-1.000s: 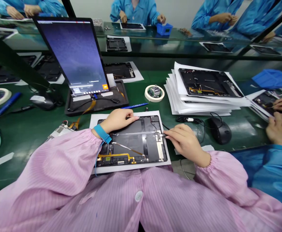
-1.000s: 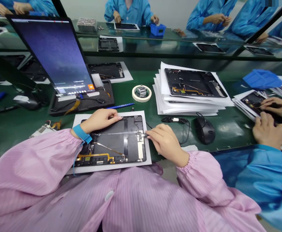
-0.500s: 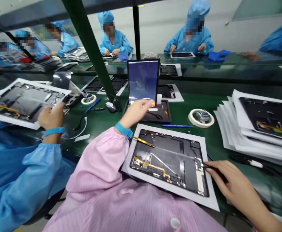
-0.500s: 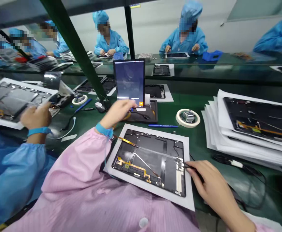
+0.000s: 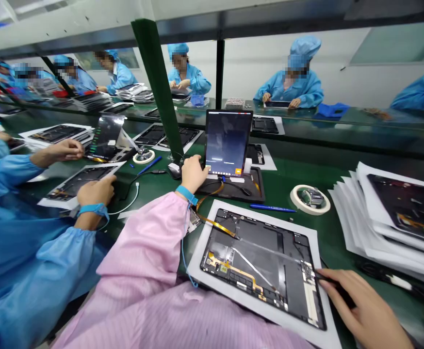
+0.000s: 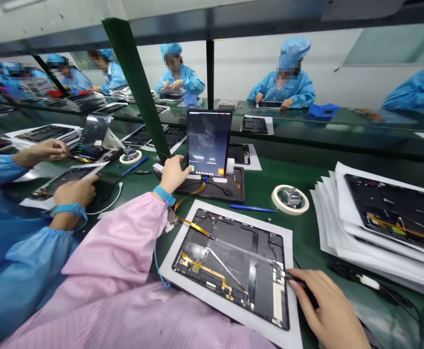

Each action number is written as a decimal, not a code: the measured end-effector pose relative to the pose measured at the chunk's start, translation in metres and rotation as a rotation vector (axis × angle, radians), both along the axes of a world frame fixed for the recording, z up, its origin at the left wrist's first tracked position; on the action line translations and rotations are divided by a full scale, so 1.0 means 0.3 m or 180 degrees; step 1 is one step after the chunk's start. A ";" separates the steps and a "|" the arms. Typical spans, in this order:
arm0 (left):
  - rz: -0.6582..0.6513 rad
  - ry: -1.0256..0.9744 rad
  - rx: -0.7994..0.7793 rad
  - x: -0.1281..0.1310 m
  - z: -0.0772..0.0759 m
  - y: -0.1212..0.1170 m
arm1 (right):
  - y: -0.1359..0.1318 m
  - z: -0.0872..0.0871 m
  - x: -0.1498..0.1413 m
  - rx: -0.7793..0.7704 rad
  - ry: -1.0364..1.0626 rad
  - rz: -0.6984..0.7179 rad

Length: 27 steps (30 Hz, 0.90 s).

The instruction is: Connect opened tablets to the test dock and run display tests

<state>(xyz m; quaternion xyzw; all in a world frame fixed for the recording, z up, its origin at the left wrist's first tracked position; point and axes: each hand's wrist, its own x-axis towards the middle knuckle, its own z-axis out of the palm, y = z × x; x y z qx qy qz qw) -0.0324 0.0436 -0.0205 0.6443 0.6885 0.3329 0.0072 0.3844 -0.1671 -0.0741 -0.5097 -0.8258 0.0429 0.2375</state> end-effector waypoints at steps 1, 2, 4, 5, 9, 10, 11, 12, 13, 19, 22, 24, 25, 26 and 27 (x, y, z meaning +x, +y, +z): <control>-0.0024 0.0143 0.0094 0.024 0.012 -0.027 | 0.001 -0.004 0.004 0.0020 -0.0009 0.0010; -0.0122 0.0253 0.0136 0.050 0.020 -0.053 | 0.002 -0.009 0.008 0.0038 -0.0020 0.0021; -0.0398 0.0418 0.0107 0.099 0.024 -0.093 | 0.004 -0.020 0.017 0.0059 -0.0048 0.0038; -0.0513 0.0494 0.0066 0.119 0.021 -0.105 | 0.004 -0.025 0.021 0.0060 -0.0068 0.0043; -0.0573 0.0710 0.0105 0.146 -0.002 -0.096 | 0.003 -0.036 0.031 0.0060 -0.0159 0.0022; -0.0537 0.0727 0.0181 0.142 -0.007 -0.083 | 0.003 -0.036 0.031 0.0054 -0.0174 0.0023; -0.0504 0.0734 0.0259 0.136 -0.012 -0.068 | 0.003 -0.036 0.032 0.0049 -0.0182 0.0027; -0.0485 0.0738 0.0323 0.130 -0.016 -0.054 | 0.003 -0.035 0.032 0.0048 -0.0184 0.0039; -0.0483 0.0745 0.0367 0.125 -0.021 -0.042 | 0.002 -0.034 0.032 0.0048 -0.0182 0.0051; -0.0606 0.0825 0.0381 0.125 -0.036 -0.042 | 0.000 -0.021 0.021 0.0119 -0.0168 0.0094; -0.0685 0.0758 0.0331 0.130 -0.015 -0.065 | 0.001 -0.010 0.009 0.0149 -0.0163 0.0103; -0.0895 0.0686 0.0329 0.135 0.012 -0.072 | 0.002 -0.005 0.003 0.0175 -0.0138 0.0085; -0.1005 0.0661 0.0347 0.140 0.026 -0.073 | 0.002 -0.003 0.001 0.0184 -0.0120 0.0075; -0.1084 0.0658 0.0374 0.146 0.040 -0.071 | 0.001 -0.002 -0.001 0.0184 -0.0101 0.0064; -0.1112 0.0686 0.0406 0.153 0.050 -0.067 | 0.001 -0.001 -0.001 0.0173 -0.0082 0.0056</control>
